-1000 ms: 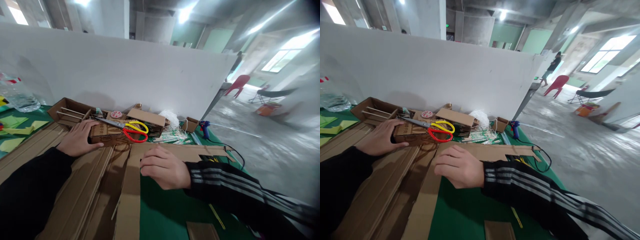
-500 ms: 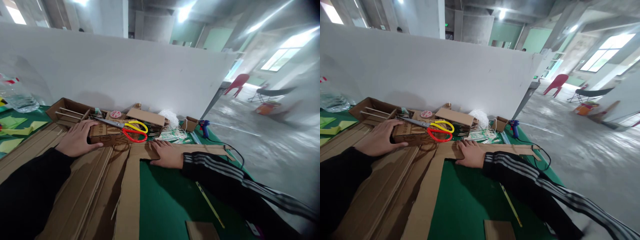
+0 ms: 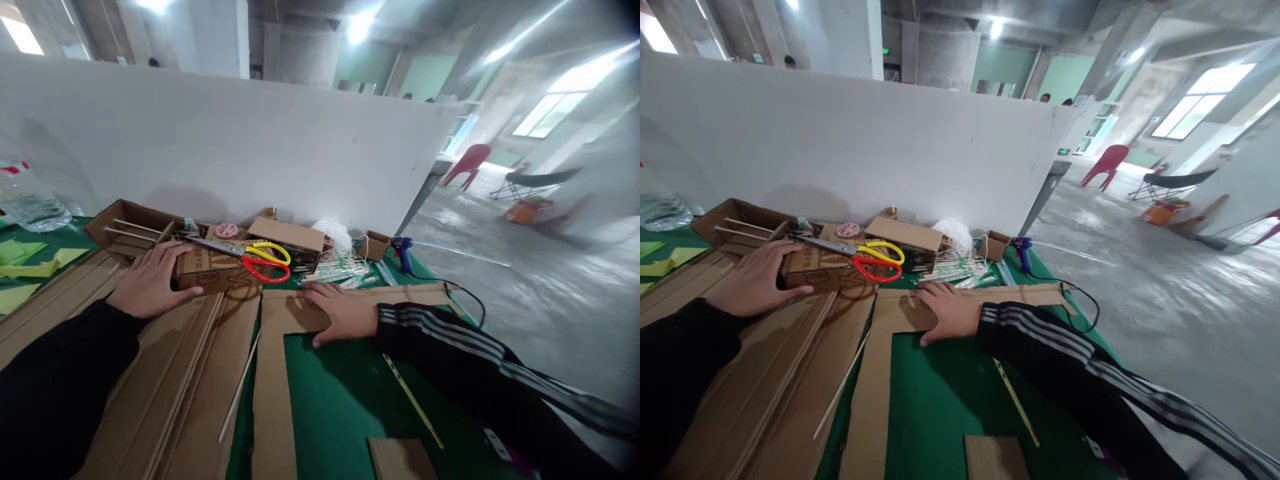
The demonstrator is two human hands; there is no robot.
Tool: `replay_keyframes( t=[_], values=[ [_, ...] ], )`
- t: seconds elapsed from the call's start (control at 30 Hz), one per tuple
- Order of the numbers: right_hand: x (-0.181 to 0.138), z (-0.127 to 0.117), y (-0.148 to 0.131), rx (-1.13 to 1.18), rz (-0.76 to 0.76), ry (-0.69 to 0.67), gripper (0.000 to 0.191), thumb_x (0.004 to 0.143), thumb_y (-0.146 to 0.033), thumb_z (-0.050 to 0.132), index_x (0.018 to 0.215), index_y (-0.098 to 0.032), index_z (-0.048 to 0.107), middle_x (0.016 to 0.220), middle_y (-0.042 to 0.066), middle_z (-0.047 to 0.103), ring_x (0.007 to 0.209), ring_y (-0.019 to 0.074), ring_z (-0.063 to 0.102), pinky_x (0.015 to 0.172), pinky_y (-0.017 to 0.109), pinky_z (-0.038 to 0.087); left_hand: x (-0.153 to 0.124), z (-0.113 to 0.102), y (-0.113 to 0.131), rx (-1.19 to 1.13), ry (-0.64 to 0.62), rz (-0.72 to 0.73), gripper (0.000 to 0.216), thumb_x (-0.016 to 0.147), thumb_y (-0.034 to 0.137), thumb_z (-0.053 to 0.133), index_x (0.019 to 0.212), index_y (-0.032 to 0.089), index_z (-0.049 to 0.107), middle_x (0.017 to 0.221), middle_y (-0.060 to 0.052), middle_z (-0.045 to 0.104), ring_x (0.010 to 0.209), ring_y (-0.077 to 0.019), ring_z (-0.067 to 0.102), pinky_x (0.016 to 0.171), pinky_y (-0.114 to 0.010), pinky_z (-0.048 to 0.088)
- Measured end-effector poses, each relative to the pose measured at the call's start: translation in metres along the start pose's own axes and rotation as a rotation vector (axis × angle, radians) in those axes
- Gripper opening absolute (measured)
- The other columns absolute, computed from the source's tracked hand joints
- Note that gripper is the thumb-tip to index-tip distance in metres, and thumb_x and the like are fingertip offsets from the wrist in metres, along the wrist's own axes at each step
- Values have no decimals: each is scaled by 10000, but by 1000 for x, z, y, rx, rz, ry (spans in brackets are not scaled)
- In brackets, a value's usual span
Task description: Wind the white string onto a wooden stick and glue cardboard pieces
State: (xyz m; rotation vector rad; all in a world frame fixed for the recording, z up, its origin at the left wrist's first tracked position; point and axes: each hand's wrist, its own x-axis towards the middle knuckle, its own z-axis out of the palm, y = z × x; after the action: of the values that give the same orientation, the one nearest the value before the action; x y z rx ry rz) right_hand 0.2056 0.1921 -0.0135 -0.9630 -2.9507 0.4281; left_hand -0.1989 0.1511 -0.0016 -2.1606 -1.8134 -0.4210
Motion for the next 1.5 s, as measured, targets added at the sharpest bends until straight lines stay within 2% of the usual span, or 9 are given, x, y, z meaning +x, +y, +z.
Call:
replay_keyframes(
  t=[0.1, 0.2, 0.27, 0.6, 0.97, 1.07, 1.13, 1.27, 1.5],
  values=[
    [-5, -7, -6, 74, -102, -3, 767, 713, -478, 741, 1355, -178, 449, 1408, 160, 435, 1305, 313, 387, 1058, 489, 331, -1, 2, -1, 6, 5, -1, 844, 714, 633, 605, 1370, 174, 337, 1432, -166, 386, 1323, -338, 377, 1088, -498, 311],
    [-14, -16, -17, 143, -166, 87, 205, 855, -248, 617, 1046, -172, 621, 1198, 123, 581, 1135, 221, 535, 967, 397, 435, -1, 3, 0, 12, 11, 0, 862, 718, 637, 601, 1384, 162, 328, 1468, -179, 328, 1351, -346, 341, 1098, -504, 294],
    [-21, -21, -24, 150, -199, 143, 79, 884, -170, 562, 888, -175, 640, 1086, 98, 622, 1059, 193, 565, 932, 370, 454, -1, 3, 1, 13, 20, 10, 861, 719, 639, 601, 1380, 158, 330, 1487, -180, 305, 1364, -345, 324, 1104, -504, 282],
    [-37, -26, -38, 93, -253, 172, 148, 889, -109, 530, 884, -183, 658, 1026, 52, 681, 1071, 189, 557, 952, 379, 435, 0, -1, 6, -2, 26, 38, 807, 763, 596, 585, 1386, 177, 291, 1474, -152, 370, 1339, -328, 371, 1079, -511, 303],
    [-13, -27, -29, 48, -182, 325, 73, 859, -177, 594, 802, -180, 640, 922, 66, 671, 911, 182, 602, 840, 344, 477, 0, 2, 5, -20, 36, 41, 835, 750, 634, 575, 1405, 224, 259, 1494, -146, 344, 1347, -332, 366, 1076, -513, 306],
    [6, -32, -31, 14, -158, 355, 167, 935, -206, 494, 891, -172, 652, 952, 76, 690, 945, 194, 603, 871, 360, 461, 1, 3, 3, -30, 29, 44, 821, 748, 632, 577, 1394, 224, 277, 1482, -143, 366, 1340, -334, 379, 1076, -508, 313],
    [23, -34, -37, -22, -90, 397, 233, 955, -304, 475, 1070, -174, 631, 1134, 93, 657, 1047, 219, 579, 928, 390, 435, 1, 4, 3, -32, 33, 39, 802, 755, 623, 573, 1388, 221, 289, 1479, -146, 369, 1337, -346, 382, 1066, -521, 323],
    [64, -30, -50, -118, 48, 391, 813, 733, -575, 686, 1382, -179, 399, 1386, 140, 493, 1218, 332, 459, 981, 480, 374, 0, 5, 2, -40, 34, 36, 777, 767, 620, 560, 1387, 234, 295, 1476, -152, 372, 1333, -363, 386, 1044, -538, 345],
    [99, -29, -53, -127, 91, 345, 727, 726, -476, 711, 1333, -183, 437, 1277, 147, 566, 1147, 346, 486, 944, 496, 329, -2, 6, 1, -57, 54, 1, 800, 739, 660, 563, 1374, 230, 333, 1444, -159, 379, 1315, -366, 398, 1042, -535, 348]
  ],
)
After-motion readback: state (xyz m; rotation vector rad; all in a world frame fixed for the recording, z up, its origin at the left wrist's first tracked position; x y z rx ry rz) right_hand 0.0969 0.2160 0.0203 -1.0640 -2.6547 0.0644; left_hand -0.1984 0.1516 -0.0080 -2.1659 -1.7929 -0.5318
